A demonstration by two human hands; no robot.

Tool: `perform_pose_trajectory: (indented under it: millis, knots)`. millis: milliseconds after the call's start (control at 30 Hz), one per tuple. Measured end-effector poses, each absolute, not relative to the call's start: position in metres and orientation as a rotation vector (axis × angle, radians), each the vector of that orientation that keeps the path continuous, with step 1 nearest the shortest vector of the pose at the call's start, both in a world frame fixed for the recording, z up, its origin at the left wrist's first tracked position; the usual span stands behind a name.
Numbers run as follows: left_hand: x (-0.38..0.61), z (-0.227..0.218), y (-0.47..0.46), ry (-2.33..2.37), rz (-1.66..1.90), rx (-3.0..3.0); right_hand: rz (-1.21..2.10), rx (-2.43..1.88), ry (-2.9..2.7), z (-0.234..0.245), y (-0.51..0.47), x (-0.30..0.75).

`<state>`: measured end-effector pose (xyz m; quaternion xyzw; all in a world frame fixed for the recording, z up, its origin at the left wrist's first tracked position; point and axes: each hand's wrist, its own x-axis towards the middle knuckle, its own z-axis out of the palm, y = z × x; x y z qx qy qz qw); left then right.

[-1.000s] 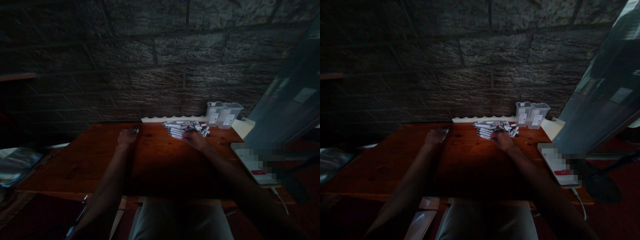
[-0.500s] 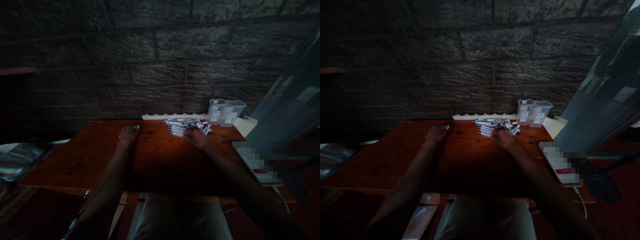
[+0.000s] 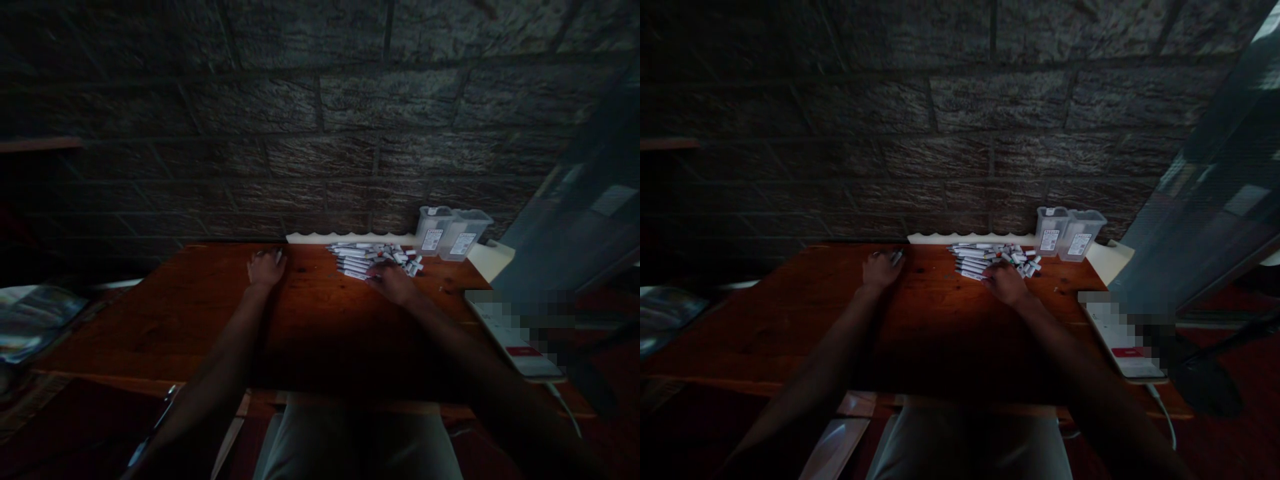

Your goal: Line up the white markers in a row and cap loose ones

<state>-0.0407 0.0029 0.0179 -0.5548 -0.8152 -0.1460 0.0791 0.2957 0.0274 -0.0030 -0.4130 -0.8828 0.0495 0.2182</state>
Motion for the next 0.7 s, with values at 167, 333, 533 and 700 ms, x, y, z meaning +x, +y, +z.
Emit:
perform_pose_trajectory:
  millis: [167, 333, 533, 700]
  knots:
    - [0.011, 0.020, -0.006, -1.983, -0.784, -2.152, 0.203, -1.135, -2.289, 0.000, 0.024, 0.291]
    - [0.060, 0.010, -0.015, -1.586, -0.857, -2.491, 0.265, -1.097, -2.138, 0.004, 0.019, 0.286]
    - [0.068, 0.005, -0.018, -1.602, -0.869, -2.535, 0.249, -1.017, -2.086, 0.006, 0.014, 0.282]
    - [0.068, 0.004, -0.016, -1.618, -1.237, -2.573, 0.270, -0.961, -2.089, 0.004, 0.012, 0.278]
